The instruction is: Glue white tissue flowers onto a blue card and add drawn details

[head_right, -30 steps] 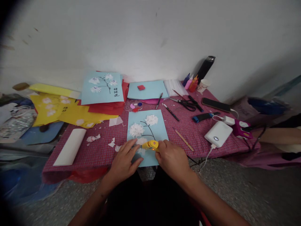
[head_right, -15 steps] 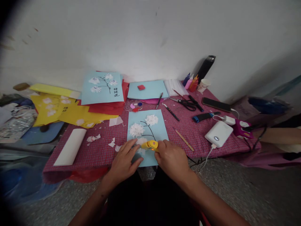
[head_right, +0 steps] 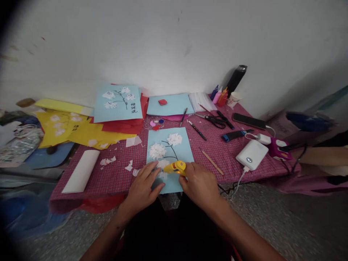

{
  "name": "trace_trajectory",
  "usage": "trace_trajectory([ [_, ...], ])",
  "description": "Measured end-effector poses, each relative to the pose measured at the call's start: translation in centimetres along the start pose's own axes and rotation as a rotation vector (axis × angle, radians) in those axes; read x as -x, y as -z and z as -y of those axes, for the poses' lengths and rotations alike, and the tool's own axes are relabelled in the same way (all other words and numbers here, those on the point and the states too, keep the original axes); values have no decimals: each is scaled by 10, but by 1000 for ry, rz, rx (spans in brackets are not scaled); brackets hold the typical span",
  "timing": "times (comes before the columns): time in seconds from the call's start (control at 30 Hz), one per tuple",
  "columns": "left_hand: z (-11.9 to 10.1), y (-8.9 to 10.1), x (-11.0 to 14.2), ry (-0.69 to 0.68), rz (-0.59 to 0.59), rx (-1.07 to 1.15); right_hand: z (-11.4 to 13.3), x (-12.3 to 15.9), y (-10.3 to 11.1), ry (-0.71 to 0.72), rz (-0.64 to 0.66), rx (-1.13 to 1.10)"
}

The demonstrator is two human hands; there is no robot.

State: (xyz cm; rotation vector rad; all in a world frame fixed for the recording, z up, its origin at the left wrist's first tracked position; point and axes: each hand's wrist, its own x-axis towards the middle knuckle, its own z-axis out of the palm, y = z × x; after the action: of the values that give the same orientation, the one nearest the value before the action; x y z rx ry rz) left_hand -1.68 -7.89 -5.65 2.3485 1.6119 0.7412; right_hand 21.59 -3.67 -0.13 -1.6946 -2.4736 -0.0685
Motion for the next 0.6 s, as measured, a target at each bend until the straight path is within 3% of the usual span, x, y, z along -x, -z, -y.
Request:
trace_trajectory([
  [0.13, 1, -1, 0, -7, -20, 2, -8, -2, -2, -44, 22, -73],
  [0.33, 2, -1, 1, -14, -1, -26, -20, -9, -5, -206, 162, -236],
  [0.47, 2, -1, 1, -9, 4, -24, -24, -13, -5, -245, 218, -375],
  [0.6, 2, -1, 1, -7, -3, -21, -23, -14, -7, -248, 237, -368],
])
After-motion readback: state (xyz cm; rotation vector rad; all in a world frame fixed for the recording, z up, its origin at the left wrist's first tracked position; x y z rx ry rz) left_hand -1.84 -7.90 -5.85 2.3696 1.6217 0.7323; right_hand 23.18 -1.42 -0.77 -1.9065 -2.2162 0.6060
